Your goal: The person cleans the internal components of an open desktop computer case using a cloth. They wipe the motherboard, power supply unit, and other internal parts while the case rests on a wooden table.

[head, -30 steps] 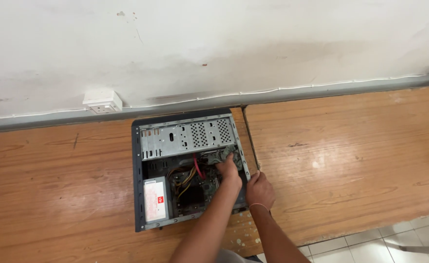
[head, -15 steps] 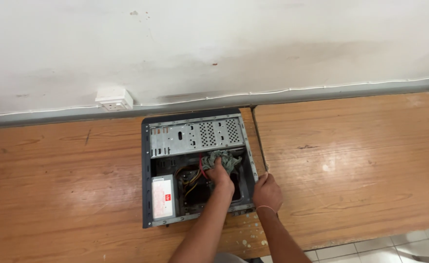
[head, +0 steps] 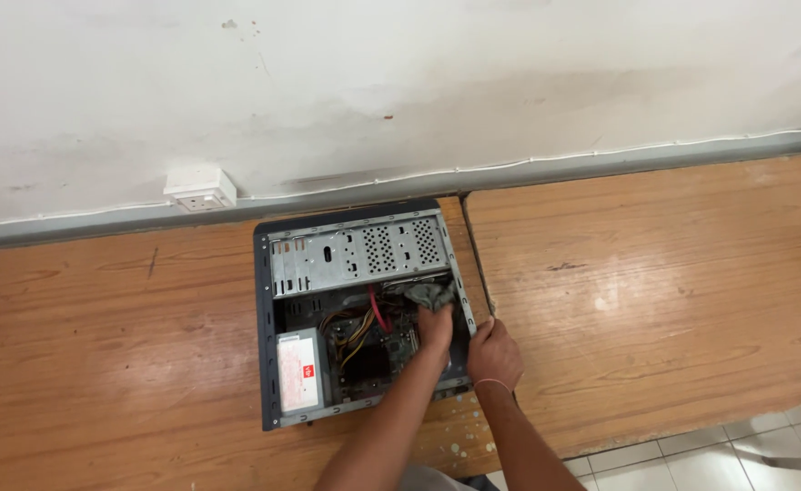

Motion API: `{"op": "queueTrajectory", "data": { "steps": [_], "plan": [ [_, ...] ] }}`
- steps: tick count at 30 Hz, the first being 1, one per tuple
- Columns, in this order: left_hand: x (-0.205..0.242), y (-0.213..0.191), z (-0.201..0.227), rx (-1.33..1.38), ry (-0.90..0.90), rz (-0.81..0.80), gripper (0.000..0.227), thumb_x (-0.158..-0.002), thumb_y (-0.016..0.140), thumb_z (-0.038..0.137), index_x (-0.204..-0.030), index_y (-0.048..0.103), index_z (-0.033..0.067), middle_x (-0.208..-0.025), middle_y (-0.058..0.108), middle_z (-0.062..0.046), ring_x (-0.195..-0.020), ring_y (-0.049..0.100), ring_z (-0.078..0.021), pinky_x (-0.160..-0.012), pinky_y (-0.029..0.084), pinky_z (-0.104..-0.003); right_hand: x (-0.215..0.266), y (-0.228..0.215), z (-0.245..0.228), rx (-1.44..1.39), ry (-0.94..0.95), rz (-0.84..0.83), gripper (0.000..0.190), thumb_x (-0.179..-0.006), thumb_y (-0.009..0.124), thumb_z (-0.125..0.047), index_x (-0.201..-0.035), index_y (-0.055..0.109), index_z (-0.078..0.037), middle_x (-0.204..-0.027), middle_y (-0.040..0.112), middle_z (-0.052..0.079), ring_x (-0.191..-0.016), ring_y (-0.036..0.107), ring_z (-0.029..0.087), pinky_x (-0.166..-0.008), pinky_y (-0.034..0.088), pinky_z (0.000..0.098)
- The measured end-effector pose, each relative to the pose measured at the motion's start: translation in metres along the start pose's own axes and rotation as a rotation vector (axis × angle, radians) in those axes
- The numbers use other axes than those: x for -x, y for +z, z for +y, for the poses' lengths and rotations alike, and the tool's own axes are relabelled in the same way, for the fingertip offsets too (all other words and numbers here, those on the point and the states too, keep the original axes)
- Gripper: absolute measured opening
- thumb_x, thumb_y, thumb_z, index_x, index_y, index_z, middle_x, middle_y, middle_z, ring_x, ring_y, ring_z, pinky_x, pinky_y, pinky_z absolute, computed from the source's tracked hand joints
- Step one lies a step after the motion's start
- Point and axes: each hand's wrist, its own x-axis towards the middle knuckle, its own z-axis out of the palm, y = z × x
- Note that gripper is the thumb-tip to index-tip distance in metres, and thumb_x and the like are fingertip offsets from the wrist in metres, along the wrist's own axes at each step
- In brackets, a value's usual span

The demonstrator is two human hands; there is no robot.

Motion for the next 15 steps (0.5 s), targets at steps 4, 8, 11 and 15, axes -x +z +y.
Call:
{"op": "queueTrajectory", "data": {
  "steps": [4, 8, 11, 15],
  "plan": [
    [0.007, -0.024, 0.016, -0.288, -0.002, -0.134, 0.045, -0.080, 0.066, 0.018, -0.122, 0.068, 0.0032, -0.116, 0.074, -0.014, -0.106, 0.069, -0.0285, -0.093, 0.052, -0.040, 0.000, 0.000, 0.000, -0.001, -0.011, 0.002, 0.040, -0.104, 0.044, -0.038, -0.093, 0.072, -0.011, -0.083, 0.073, 0.022, -0.079, 0.069, 0.047, -0.070, 0.052, 0.0606],
    [0.023, -0.050, 0.039, -0.579, -0.118, -0.490, 0.042, -0.078, 0.068, 0.017, -0.117, 0.069, 0.0038, -0.109, 0.075, -0.013, -0.100, 0.070, -0.0261, -0.089, 0.054, -0.038, 0.001, 0.002, 0.003, 0.006, -0.010, -0.006, 0.042, -0.105, 0.043, -0.039, -0.093, 0.072, -0.011, -0.084, 0.073, 0.022, -0.079, 0.069, 0.047, -0.070, 0.053, 0.0600],
    [0.026, -0.049, 0.044, -0.573, -0.213, -0.643, 0.038, -0.079, 0.070, 0.018, -0.114, 0.070, 0.0029, -0.106, 0.075, -0.011, -0.097, 0.070, -0.0241, -0.086, 0.054, -0.036, 0.000, -0.001, 0.002, -0.021, 0.002, -0.001, 0.042, -0.105, 0.043, -0.039, -0.091, 0.073, -0.012, -0.084, 0.073, 0.021, -0.079, 0.069, 0.046, -0.070, 0.053, 0.0594],
    [0.015, -0.039, 0.024, -0.367, -0.179, -0.581, 0.035, -0.079, 0.071, 0.019, -0.109, 0.071, 0.0000, -0.103, 0.076, -0.009, -0.093, 0.070, -0.0230, -0.083, 0.054, -0.036, 0.000, 0.001, 0.001, -0.038, 0.042, -0.005, 0.042, -0.105, 0.044, -0.039, -0.090, 0.074, -0.014, -0.084, 0.074, 0.020, -0.079, 0.069, 0.046, -0.071, 0.053, 0.0592]
  ]
}}
